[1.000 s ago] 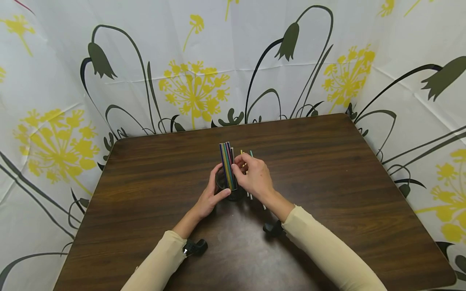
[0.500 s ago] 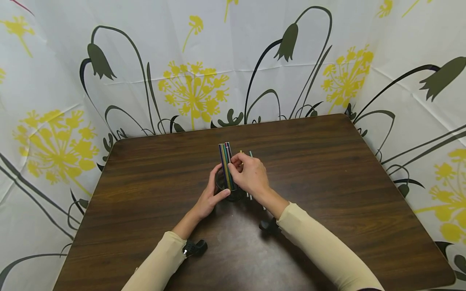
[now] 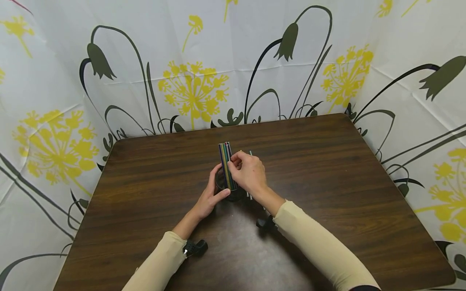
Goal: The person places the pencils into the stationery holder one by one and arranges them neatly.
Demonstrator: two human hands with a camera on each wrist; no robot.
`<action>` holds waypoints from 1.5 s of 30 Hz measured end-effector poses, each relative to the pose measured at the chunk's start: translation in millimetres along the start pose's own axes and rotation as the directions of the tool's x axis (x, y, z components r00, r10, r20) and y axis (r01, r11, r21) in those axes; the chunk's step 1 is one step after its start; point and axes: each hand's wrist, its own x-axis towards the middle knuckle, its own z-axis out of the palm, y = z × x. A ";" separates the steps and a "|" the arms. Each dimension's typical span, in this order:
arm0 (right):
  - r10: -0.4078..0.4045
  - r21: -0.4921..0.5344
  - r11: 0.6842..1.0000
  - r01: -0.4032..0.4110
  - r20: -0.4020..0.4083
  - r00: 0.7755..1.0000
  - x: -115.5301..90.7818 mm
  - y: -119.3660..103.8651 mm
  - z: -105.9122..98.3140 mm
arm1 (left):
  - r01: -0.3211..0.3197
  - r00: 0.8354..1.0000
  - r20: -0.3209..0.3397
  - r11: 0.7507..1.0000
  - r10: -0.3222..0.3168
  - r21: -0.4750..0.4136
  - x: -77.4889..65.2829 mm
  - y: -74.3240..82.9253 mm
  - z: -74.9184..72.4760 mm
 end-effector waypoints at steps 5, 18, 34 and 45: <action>0.006 -0.015 1.000 -0.006 -0.015 1.000 1.6 0.1 1.4 | 0.000 1.000 0.004 1.000 0.000 0.000 0.1 0.5 -0.2; 0.013 -0.028 1.000 -0.013 -0.028 1.000 4.8 -1.1 2.9 | -0.008 1.000 -0.001 1.000 0.008 0.019 -0.2 1.5 -1.7; 0.000 -0.040 0.999 -0.002 -0.044 0.999 4.5 2.3 2.1 | -0.008 1.000 0.010 1.000 0.008 -0.003 0.4 0.6 -0.6; 0.044 0.104 0.994 -0.041 -0.030 0.999 13.0 17.5 -20.1 | -0.002 1.000 -0.023 1.000 0.002 0.006 3.6 -34.6 -0.3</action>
